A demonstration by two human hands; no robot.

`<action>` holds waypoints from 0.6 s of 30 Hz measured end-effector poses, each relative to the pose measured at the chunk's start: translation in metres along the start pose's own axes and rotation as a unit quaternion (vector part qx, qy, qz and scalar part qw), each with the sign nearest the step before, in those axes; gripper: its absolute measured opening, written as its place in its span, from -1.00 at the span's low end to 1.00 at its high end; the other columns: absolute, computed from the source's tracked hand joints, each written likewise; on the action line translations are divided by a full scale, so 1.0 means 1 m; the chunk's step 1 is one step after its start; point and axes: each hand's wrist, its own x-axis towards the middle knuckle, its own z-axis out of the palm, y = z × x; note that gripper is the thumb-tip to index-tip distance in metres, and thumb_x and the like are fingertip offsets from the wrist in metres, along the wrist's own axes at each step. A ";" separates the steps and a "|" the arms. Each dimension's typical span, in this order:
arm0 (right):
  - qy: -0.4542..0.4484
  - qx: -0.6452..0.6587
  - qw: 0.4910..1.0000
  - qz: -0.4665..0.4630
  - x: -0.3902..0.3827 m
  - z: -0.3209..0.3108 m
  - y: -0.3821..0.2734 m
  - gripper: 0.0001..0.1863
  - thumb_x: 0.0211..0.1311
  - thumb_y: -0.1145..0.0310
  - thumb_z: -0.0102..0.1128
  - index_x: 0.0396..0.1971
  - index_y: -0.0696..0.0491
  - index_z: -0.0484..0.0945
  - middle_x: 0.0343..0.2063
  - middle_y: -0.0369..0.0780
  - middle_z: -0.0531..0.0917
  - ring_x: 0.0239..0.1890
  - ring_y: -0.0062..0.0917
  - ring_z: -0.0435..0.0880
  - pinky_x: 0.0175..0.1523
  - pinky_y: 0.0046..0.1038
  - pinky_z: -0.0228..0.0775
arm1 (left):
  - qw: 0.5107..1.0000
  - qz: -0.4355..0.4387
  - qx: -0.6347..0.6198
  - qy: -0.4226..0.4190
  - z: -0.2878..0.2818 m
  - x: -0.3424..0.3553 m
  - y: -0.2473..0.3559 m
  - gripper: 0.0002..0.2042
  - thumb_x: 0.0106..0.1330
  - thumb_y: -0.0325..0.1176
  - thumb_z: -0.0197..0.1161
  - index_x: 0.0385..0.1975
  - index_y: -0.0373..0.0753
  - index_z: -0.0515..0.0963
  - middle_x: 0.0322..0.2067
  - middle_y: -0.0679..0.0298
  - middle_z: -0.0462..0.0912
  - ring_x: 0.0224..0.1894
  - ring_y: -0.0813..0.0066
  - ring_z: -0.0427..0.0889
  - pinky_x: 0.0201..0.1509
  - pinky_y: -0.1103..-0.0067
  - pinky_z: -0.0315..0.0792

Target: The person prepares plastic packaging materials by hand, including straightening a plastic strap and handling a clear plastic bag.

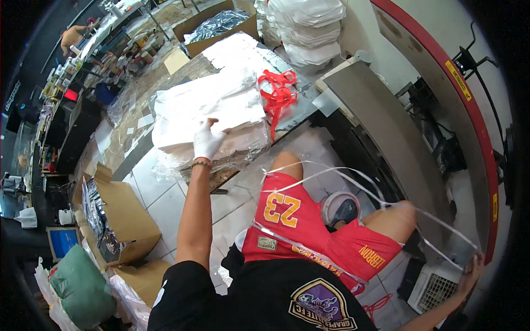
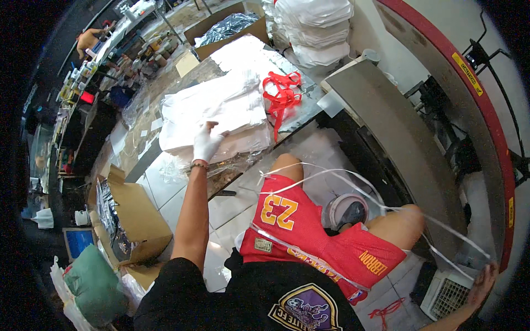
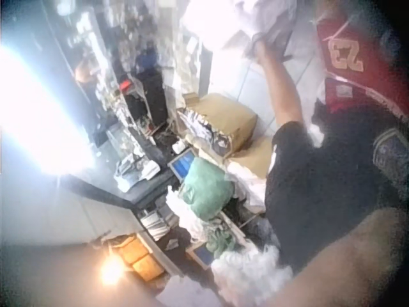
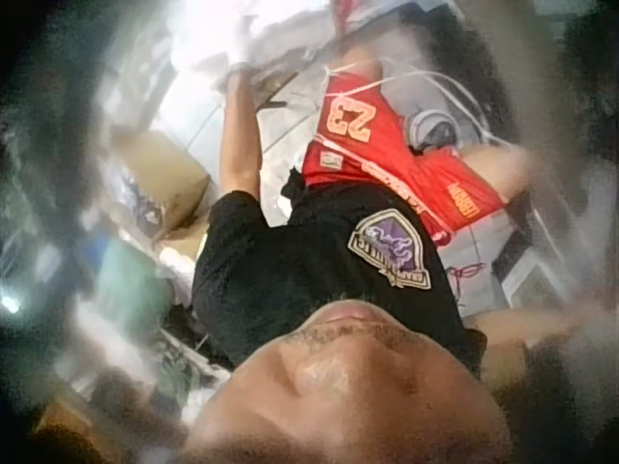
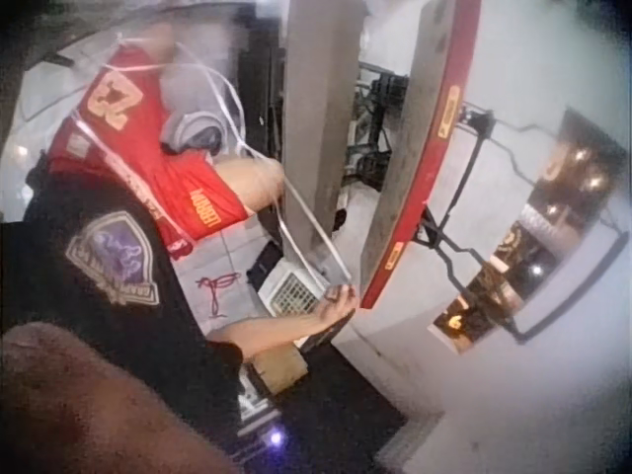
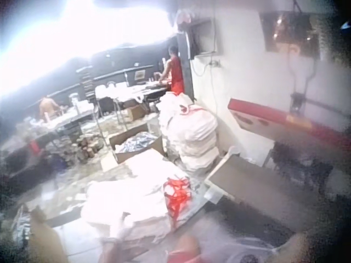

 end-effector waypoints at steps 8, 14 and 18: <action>-0.121 0.067 0.985 0.100 -0.097 0.127 0.036 -0.81 0.31 0.39 0.14 -0.12 0.05 0.43 -0.46 -0.37 0.43 -0.55 -0.79 0.25 -0.47 -0.72 0.11 | 0.955 0.133 0.229 -0.136 0.031 0.056 -0.028 -0.76 0.13 -0.27 0.23 -0.20 -0.05 0.64 -0.26 0.04 0.67 -0.21 0.14 0.66 -0.06 0.30 0.50; -0.192 0.139 0.964 0.122 -0.092 0.150 0.030 -0.74 0.27 0.39 0.20 -0.09 0.09 0.43 -0.45 -0.30 0.47 -0.55 -0.77 0.28 -0.47 -0.71 0.17 | 0.950 0.106 0.233 -0.181 -0.045 0.091 0.002 -0.67 0.03 -0.30 0.29 -0.15 -0.17 0.62 -0.32 0.00 0.66 -0.22 0.15 0.67 -0.07 0.30 0.49; -0.167 0.148 0.971 0.084 -0.071 0.171 0.000 -0.77 0.27 0.46 0.17 -0.10 0.12 0.43 -0.37 -0.29 0.49 -0.49 -0.71 0.34 -0.38 -0.70 0.21 | 0.944 0.229 0.164 -0.174 -0.031 0.023 0.079 -0.32 -0.13 -0.16 0.47 0.07 -0.26 0.47 -0.01 -0.06 0.53 0.05 0.12 0.51 0.16 0.35 0.36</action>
